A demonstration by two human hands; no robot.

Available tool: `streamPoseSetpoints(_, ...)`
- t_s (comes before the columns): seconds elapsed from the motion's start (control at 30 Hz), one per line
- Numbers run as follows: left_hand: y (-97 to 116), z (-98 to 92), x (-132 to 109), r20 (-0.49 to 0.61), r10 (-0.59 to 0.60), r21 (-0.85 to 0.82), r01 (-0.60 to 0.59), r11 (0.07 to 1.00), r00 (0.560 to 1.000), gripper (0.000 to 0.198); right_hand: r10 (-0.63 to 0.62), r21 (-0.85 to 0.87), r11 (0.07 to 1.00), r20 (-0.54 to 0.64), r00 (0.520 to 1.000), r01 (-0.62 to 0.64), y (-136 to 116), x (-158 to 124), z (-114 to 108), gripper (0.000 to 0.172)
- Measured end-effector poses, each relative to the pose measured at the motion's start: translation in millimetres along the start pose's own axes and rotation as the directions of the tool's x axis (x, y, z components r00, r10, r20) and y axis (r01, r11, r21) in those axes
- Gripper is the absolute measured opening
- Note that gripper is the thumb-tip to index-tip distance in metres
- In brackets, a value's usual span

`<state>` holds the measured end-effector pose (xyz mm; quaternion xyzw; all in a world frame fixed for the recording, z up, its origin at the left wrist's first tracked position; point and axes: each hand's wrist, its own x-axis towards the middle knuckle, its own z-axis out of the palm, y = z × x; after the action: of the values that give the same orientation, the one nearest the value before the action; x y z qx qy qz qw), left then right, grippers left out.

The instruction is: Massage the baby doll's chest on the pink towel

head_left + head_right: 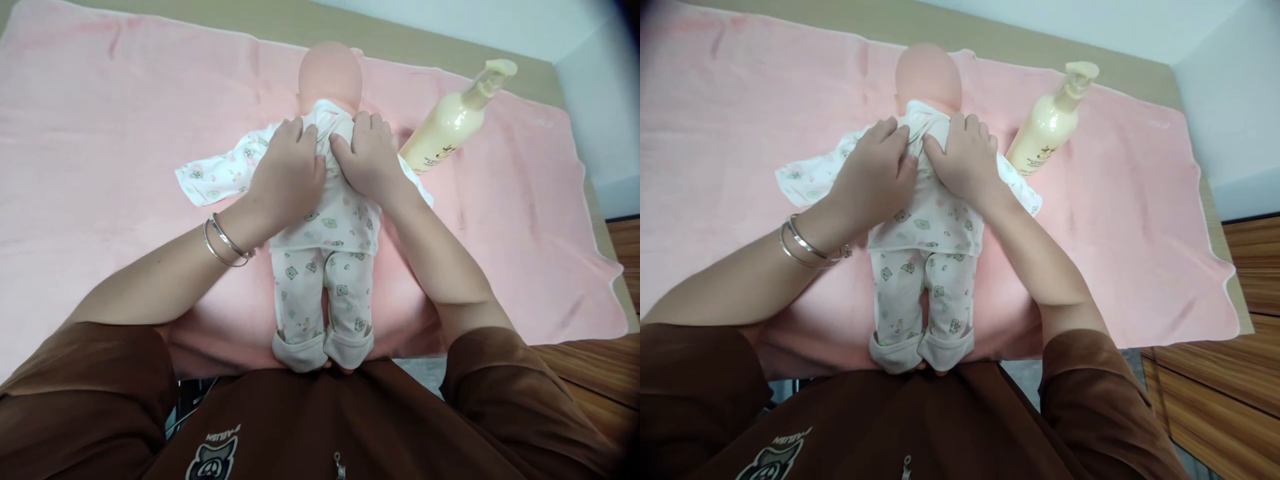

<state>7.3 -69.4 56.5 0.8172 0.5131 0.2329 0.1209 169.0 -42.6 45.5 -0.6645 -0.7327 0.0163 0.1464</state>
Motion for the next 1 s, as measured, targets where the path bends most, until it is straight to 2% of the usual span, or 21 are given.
streamPoseSetpoints(0.13,-18.5,7.5,15.7,-0.015,-0.081,-0.049,0.08,0.996,0.997,0.031,-0.137,-0.162,0.978,-0.043,0.99,0.128,-25.8,-32.7,-9.1,0.049)
streamPoseSetpoints(0.27,-37.4,16.7,27.5,-0.01,-0.128,-0.067,0.127,0.99,0.992,0.037,-0.177,-0.102,0.979,0.002,0.984,0.177,-46.9,-58.9,-9.7,0.055)
streamPoseSetpoints(0.37,-36.9,19.3,24.9,-0.046,-0.113,-0.044,0.111,0.993,0.993,0.04,-0.148,0.0,0.989,0.06,0.987,0.149,-42.9,-51.2,-5.5,0.057)
streamPoseSetpoints(0.47,-22.2,17.2,12.0,-0.081,-0.061,0.033,0.064,0.997,0.995,0.045,-0.06,0.132,0.99,0.099,0.993,0.046,-24.7,-26.2,1.5,0.06)
streamPoseSetpoints(0.53,-10.5,15.5,1.8,-0.059,-0.026,0.061,0.03,0.998,0.998,0.05,-0.021,0.211,0.978,0.105,0.994,-0.002,-12.1,-10.2,5.0,0.063)
streamPoseSetpoints(0.63,-2.6,16.8,-4.5,-0.027,-0.013,-0.044,0.012,0.999,1.0,0.051,-0.038,0.212,0.977,0.12,0.992,0.012,-3.9,0.9,3.1,0.064)
streamPoseSetpoints(0.7,-7.4,20.7,1.1,-0.044,-0.037,-0.155,0.03,0.987,0.998,0.046,-0.056,0.148,0.988,0.152,0.987,0.033,-8.3,-2.6,-2.5,0.064)
streamPoseSetpoints(0.83,-31.5,30.7,25.1,-0.105,-0.177,-0.265,0.144,0.953,0.979,0.029,-0.045,0.0,0.999,0.197,0.979,0.046,-34.6,-29.7,-11.4,0.065)
streamPoseSetpoints(0.93,-46.4,36.6,35.7,-0.064,-0.16,-0.246,0.14,0.959,0.985,0.042,-0.031,-0.039,0.999,0.16,0.987,0.037,-51.8,-49.5,-11.0,0.063)
streamPoseSetpoints(1.0,-47.8,38.1,34.1,-0.075,-0.152,-0.215,0.133,0.967,0.985,0.043,-0.027,-0.013,1.0,0.15,0.988,0.029,-52.9,-51.1,-9.0,0.062)
